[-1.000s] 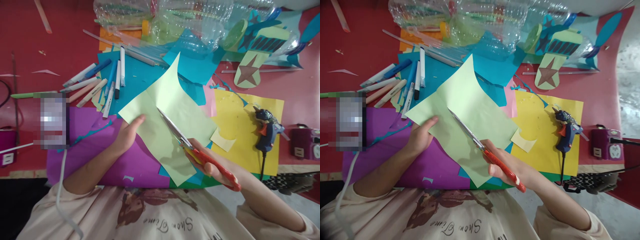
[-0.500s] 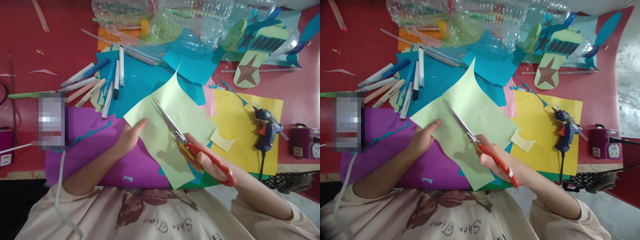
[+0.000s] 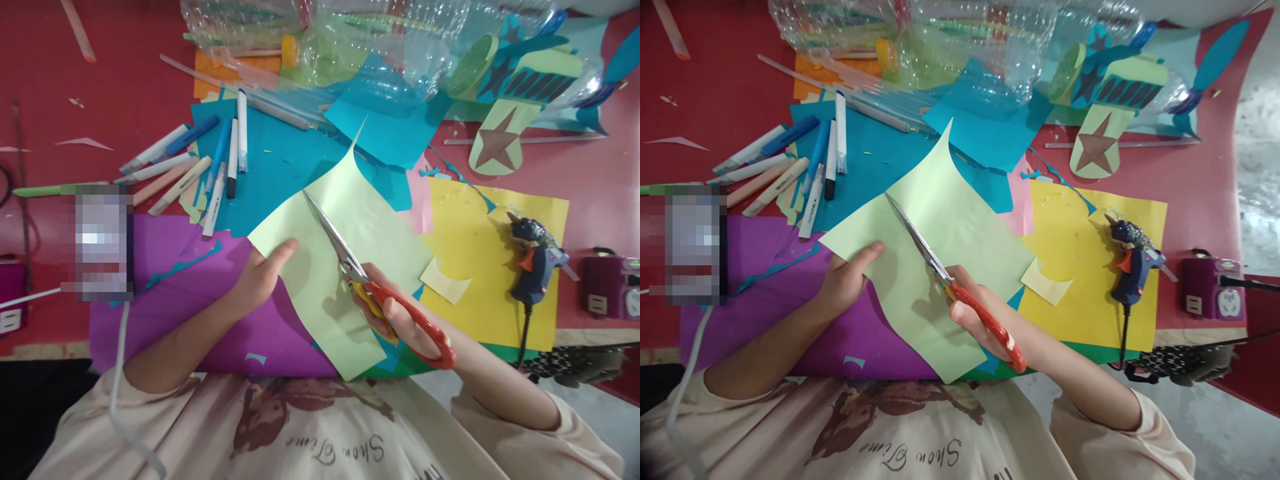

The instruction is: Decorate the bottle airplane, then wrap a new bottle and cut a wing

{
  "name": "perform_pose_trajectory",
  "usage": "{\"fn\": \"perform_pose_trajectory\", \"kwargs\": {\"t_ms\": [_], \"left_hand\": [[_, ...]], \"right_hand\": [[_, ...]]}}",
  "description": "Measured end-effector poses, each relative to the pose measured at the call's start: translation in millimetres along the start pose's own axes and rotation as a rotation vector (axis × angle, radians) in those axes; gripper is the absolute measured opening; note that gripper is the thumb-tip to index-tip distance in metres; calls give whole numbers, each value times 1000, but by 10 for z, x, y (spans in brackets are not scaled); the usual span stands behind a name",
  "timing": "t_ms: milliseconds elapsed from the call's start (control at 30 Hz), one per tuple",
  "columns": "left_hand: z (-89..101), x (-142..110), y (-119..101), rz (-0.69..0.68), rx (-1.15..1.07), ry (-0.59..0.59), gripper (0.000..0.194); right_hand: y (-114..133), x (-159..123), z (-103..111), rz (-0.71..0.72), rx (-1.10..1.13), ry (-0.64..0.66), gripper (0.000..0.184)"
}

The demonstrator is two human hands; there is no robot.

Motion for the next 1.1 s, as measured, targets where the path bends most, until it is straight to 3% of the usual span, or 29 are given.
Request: {"fn": "perform_pose_trajectory", "kwargs": {"t_ms": [100, 333, 733, 1100], "left_hand": [[-3, 13, 4, -10, -16, 5, 50], [0, 17, 26, -11, -32, 3, 53], [10, 18, 35, 30, -36, -9, 45], [-10, 19, 156, 32, -21, 70, 41]], "right_hand": [[-11, 6, -17, -52, 78, 31, 64], [-33, 46, -21, -63, 117, -38, 66], [-78, 39, -16, -60, 41, 3, 69], [-79, 54, -10, -55, 89, -29, 62]]}}
Point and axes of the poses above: each hand's wrist, its own x-axis towards the middle knuckle, its own z-axis out of the back of the hand, y = z × x, the point moved 6 cm from there along x, towards the middle knuckle, and after that the axes turned 9 degrees about -z, right-handed, at the moved point
